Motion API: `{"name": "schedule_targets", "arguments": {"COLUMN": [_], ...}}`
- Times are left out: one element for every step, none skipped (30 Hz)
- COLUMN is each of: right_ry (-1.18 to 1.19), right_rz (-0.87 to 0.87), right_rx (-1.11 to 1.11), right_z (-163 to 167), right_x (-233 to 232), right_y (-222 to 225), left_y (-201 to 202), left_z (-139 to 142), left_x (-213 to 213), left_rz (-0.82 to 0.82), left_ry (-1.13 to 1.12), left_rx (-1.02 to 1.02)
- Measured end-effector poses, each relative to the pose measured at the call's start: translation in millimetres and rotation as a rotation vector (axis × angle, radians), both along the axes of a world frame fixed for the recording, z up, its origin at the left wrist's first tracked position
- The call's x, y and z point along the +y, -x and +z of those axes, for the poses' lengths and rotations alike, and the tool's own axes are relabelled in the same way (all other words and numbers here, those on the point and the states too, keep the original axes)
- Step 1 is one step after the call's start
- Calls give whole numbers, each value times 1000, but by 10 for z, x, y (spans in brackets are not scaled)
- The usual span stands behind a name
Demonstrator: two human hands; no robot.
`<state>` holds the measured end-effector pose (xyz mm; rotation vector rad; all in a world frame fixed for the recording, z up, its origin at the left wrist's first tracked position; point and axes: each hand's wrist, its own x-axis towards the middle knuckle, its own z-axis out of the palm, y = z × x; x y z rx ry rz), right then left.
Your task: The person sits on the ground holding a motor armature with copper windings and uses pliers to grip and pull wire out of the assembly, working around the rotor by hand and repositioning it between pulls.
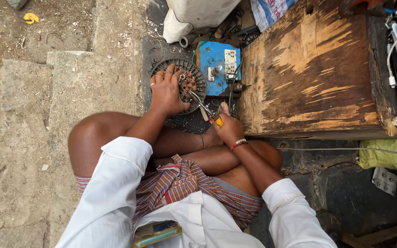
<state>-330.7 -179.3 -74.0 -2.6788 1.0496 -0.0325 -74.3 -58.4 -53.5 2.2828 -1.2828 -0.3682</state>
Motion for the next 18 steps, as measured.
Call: {"name": "schedule_targets", "arguments": {"right_ry": [17, 35, 47, 65, 83, 89, 95, 104, 101, 98, 90, 81, 74, 70, 64, 56, 45, 28], "right_rz": [3, 4, 7, 9, 11, 19, 28, 38, 10, -13, -37, -46, -50, -48, -38, -36, -32, -27], "right_rx": [4, 4, 0, -1, -1, -32, -60, -92, -64, -32, -3, -7, -12, -21, -27, -29, -31, -60], "right_z": [-27, -50, -70, -79, -83, -83, -76, -69, -62, -47, -40, -26, -8, 16, 44, 79, 114, 153], "right_x": [-14, -32, -41, -59, -70, -84, -83, -83, -77, -69, -55, -36, -15, -15, -10, -3, 4, 6], "right_y": [3, -1, -6, -8, -10, -20, -25, -36, -44, -51, -66, -64, -68, -83, -90, -80, -75, -69], "left_y": [10, 11, 11, 20, 24, 21, 28, 22, 23, 34, 32, 44, 54, 51, 46, 49, 41, 16], "left_z": [-6, -11, -15, -19, -23, -26, -30, -32, -32, -31, -26, -19, -9, 5, 18, 29, 39, 46], "left_x": [-14, -30, -37, -53, -65, -82, -88, -95, -101, -103, -94, -83, -66, -58, -47, -33, -21, -20], "left_rz": [13, 24, 29, 35, 40, 45, 51, 59, 63, 74, 84, 77, 77, 81, 78, 67, 58, 33], "left_ry": [10, 20, 23, 29, 37, 41, 44, 51, 53, 55, 52, 48, 46, 48, 53, 55, 56, 45], "left_rx": [3, 1, -1, 0, 1, 5, 12, 14, 16, 23, 26, 17, 7, -7, -8, -7, -4, 13]}}
